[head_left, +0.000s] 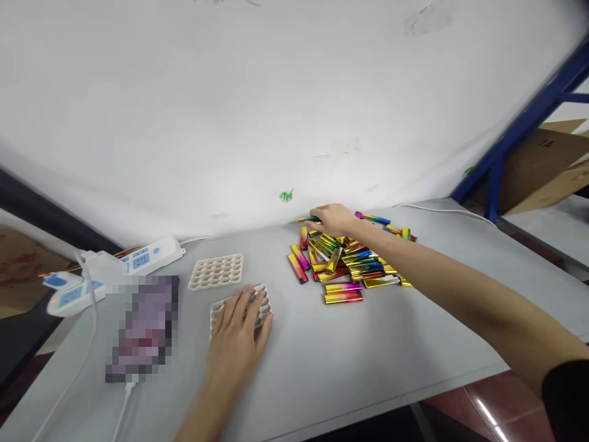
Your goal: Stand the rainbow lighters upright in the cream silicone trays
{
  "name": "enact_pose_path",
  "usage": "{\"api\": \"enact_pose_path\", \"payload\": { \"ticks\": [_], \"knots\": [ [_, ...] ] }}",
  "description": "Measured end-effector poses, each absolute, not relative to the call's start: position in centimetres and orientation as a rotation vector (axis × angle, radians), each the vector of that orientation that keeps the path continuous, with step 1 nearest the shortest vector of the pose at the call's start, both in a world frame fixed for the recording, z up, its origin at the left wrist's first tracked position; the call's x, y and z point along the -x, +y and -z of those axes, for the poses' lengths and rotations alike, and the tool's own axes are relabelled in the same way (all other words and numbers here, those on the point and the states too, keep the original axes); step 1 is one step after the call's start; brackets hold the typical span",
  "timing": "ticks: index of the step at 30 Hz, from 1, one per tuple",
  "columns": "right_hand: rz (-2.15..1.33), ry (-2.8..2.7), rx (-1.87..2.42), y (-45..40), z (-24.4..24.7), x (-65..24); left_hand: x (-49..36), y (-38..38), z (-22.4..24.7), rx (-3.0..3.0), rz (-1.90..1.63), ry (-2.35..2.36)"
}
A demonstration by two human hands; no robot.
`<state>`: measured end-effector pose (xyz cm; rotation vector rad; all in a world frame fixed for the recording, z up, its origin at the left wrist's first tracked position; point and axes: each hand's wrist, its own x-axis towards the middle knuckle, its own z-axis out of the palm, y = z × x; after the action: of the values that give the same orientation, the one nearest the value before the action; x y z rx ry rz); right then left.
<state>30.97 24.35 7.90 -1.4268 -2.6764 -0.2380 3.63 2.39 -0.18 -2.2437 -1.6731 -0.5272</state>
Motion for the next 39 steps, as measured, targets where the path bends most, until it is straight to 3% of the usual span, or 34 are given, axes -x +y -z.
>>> {"api": "enact_pose_path", "payload": {
  "ticks": [14,39],
  "knots": [
    [0.183,-2.759,1.314,28.4,-4.3,-28.2,-3.5,2.4,0.3,2.255,0.564,-1.635],
    [0.116,-2.835,1.053,26.8,-4.3,-27.7,-3.6,2.4,0.2,2.238,0.529,-1.657]
  ]
}}
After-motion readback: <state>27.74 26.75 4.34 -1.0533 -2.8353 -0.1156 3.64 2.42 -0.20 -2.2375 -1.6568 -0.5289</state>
